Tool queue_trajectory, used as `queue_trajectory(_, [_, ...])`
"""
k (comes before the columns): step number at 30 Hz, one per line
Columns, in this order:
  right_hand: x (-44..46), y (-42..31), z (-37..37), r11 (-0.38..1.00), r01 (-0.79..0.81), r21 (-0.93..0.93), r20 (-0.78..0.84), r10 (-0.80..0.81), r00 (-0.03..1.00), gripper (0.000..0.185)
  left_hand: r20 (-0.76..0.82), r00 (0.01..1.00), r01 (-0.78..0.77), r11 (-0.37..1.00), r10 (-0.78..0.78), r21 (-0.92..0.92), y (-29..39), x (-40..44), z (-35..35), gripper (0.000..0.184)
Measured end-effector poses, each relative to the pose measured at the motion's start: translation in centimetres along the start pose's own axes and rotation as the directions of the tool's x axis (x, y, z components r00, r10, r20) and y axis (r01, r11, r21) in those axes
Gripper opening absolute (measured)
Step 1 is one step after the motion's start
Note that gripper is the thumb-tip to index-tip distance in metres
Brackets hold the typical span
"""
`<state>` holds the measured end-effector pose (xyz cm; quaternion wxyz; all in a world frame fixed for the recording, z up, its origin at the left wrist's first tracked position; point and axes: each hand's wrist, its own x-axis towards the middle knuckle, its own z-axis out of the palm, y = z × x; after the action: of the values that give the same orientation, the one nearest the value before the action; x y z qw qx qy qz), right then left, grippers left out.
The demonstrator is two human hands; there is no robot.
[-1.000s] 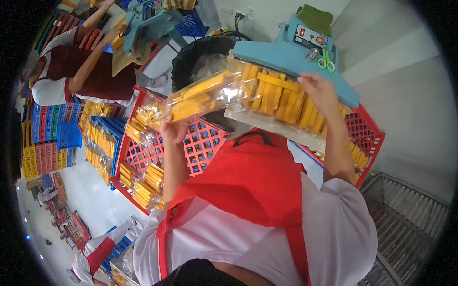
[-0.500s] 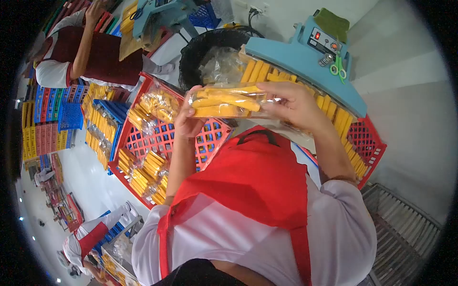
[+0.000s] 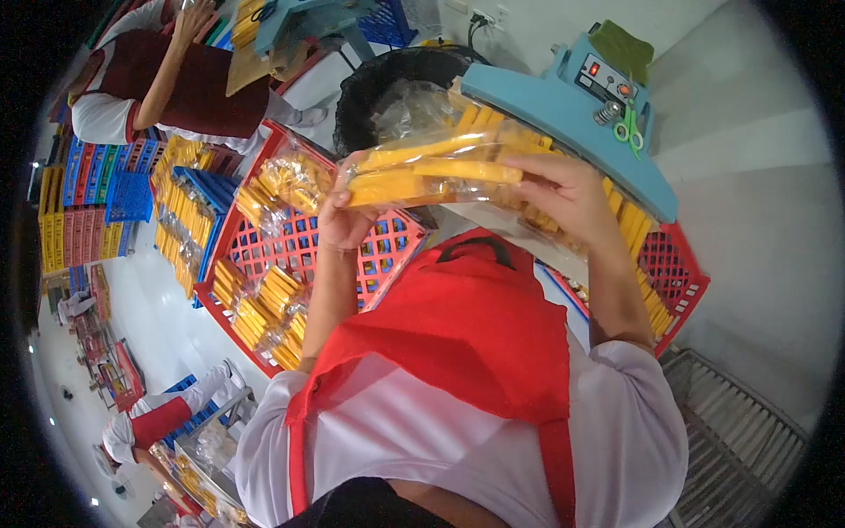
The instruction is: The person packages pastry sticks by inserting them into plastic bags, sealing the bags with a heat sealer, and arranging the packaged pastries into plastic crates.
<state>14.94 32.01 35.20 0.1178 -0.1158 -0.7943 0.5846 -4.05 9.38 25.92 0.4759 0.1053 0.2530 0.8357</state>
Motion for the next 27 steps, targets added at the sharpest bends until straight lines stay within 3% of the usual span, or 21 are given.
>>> queue_trajectory(5, [-0.4, 0.5, -1.1, 0.995, -0.089, -0.039, 0.056, 0.091, 0.994, 0.028, 0.037, 0.998, -0.058, 0.995, 0.055, 0.083, 1.1, -0.3, 1.0, 0.064])
queue_trajectory(7, [0.1, -0.9, 0.0, 0.997, 0.074, 0.001, 0.126, -0.073, 0.989, 0.027, 0.144, 0.989, -0.054, 0.964, 0.016, 0.261, 1.5, -0.2, 1.7, 0.067])
queue_trajectory(11, [-0.1, 0.0, 1.5, 0.995, 0.074, -0.073, 0.157, -0.062, 0.986, 0.027, 0.153, 0.988, -0.051, 0.956, 0.007, 0.289, 1.5, 0.1, 3.0, 0.069])
queue_trajectory(13, [-0.4, -0.2, 2.3, 0.995, 0.051, 0.086, 0.073, -0.057, 0.996, 0.024, 0.155, 0.988, -0.061, 0.959, 0.018, 0.277, 1.4, 0.1, 2.7, 0.071])
queue_trajectory(17, [-0.1, 0.4, 1.9, 0.976, -0.05, 0.212, 0.047, 0.041, 0.998, 0.019, 0.126, 0.991, -0.076, 0.963, 0.044, 0.257, 1.5, -0.4, 2.6, 0.072])
queue_trajectory(19, [0.2, 0.2, 2.7, 0.999, -0.052, -0.009, 0.112, 0.053, 0.992, 0.013, 0.19, 0.982, -0.059, 0.943, -0.005, 0.326, 1.2, -0.2, 2.8, 0.073])
queue_trajectory(20, [0.4, 0.1, 3.0, 0.998, -0.054, -0.012, 0.108, 0.055, 0.993, 0.013, 0.194, 0.981, -0.057, 0.945, -0.007, 0.323, 1.1, -0.2, 3.0, 0.073])
queue_trajectory(23, [0.4, 0.0, 2.6, 0.994, -0.101, -0.032, 0.09, 0.103, 0.991, 0.01, 0.047, 0.999, 0.005, 0.926, -0.025, 0.379, 1.1, -0.3, 3.6, 0.075])
queue_trajectory(24, [0.4, 0.0, 1.6, 0.993, -0.056, -0.104, 0.15, 0.071, 0.986, 0.012, 0.056, 0.998, 0.011, 0.927, -0.034, 0.374, 1.0, -0.3, 3.1, 0.075])
queue_trajectory(26, [0.2, 1.2, -1.0, 0.984, -0.017, -0.178, 0.196, 0.053, 0.979, 0.013, 0.006, 0.999, -0.047, 0.927, 0.048, 0.373, 0.8, -0.5, 1.5, 0.072])
queue_trajectory(27, [0.0, 3.0, -2.9, 0.992, -0.125, 0.015, 0.047, 0.124, 0.991, 0.018, -0.024, 0.997, -0.059, 0.947, 0.07, 0.316, 1.1, -0.8, 1.0, 0.069])
